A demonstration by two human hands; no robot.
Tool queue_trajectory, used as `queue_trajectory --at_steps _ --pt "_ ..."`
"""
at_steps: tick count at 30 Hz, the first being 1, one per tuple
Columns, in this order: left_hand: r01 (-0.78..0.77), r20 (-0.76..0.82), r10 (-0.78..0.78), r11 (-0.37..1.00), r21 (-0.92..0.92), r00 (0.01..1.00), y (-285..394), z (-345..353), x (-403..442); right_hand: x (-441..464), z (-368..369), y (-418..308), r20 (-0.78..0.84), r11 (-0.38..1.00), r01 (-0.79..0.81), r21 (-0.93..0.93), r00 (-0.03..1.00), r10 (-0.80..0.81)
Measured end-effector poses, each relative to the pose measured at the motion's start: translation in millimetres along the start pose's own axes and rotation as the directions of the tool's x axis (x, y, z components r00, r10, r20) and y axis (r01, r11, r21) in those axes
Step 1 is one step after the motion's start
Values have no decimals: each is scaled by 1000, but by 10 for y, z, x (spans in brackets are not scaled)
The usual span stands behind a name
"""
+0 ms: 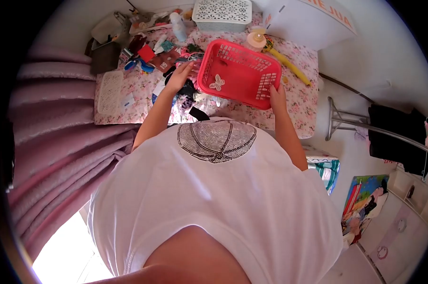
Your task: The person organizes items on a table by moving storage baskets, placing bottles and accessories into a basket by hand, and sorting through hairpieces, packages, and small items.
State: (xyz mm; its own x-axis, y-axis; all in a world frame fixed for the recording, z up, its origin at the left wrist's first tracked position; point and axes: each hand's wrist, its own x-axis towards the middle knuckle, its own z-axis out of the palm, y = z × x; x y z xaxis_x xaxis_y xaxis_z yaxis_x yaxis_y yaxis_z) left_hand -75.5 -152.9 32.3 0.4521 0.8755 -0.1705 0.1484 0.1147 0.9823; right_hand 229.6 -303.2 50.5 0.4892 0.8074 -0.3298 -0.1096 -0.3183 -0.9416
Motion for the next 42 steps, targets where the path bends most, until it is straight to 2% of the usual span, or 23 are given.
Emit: queue_trajectory --at_steps 2,3,4,6,9,11,12,14,16,17,20,21,24,25,26,28,29,31,33,34,35,38,42 --pt "-176 -68 212 922 344 975 -72 194 50 64 -287 272 -57 998 5 -64 998 -9" --pt "-289 -35 369 780 555 929 -58 277 59 89 -411 359 -62 998 -5 -57 998 1" --pt "-322 5 444 641 697 896 -10 384 19 87 -530 417 -67 999 -16 -51 998 13" --pt "-360 150 447 433 826 882 20 544 -25 82 -729 464 -82 998 -39 -58 996 34" --pt "-250 120 440 250 935 890 93 776 -45 85 -960 469 -104 991 -97 -90 991 88" --pt "-86 16 241 282 956 970 84 799 39 142 -1084 541 -108 982 -164 -98 982 153" --pt "-1 -39 137 284 959 990 73 796 92 158 -1095 566 -124 979 -126 -163 987 106" --pt "26 -27 0 235 972 1000 4 727 220 192 -1089 615 -145 955 -54 -292 989 11" --pt "56 -17 -177 216 975 984 -35 669 324 227 -1039 581 -153 936 -74 -344 988 22" --pt "54 -28 -120 220 974 992 -60 657 337 242 -1006 567 -156 926 -83 -368 987 27" --pt "26 -95 98 547 837 991 -49 582 386 268 -869 514 -223 770 -32 -637 964 -144" --pt "-47 -82 160 671 740 984 84 559 374 279 -838 472 -196 705 -6 -709 962 -188" --pt "-203 -114 243 938 281 963 85 446 501 268 -686 301 -127 522 46 -852 948 -292" --pt "-25 -127 16 997 -72 992 267 448 453 250 -586 214 -125 487 50 -872 939 -320" --pt "-3 -186 -47 966 -260 981 458 479 390 234 -491 170 -122 452 52 -891 929 -348" --pt "99 -150 -212 833 -544 966 501 388 424 259 -315 196 12 305 172 -937 886 -463" --pt "122 -66 -193 814 -567 979 406 301 499 275 -213 201 82 224 226 -948 855 -512" --pt "184 39 -218 697 -693 975 603 284 425 242 72 35 233 356 429 -830 848 -476" --pt "239 126 -224 609 -756 967 895 275 290 196 448 -210 410 546 656 -521 754 -514" --pt "244 155 -202 570 -785 967 1012 274 245 144 642 -308 434 601 694 -397 719 -543" --pt "249 182 -176 530 -811 967 1113 272 215 64 852 -515 462 573 763 -299 641 -613" --pt "234 201 -123 417 -878 972 1202 258 211 99 1300 -656 441 737 662 136 626 -643" --pt "214 168 -137 480 -851 976 1160 178 173 412 1484 -472 384 871 457 178 783 -490"
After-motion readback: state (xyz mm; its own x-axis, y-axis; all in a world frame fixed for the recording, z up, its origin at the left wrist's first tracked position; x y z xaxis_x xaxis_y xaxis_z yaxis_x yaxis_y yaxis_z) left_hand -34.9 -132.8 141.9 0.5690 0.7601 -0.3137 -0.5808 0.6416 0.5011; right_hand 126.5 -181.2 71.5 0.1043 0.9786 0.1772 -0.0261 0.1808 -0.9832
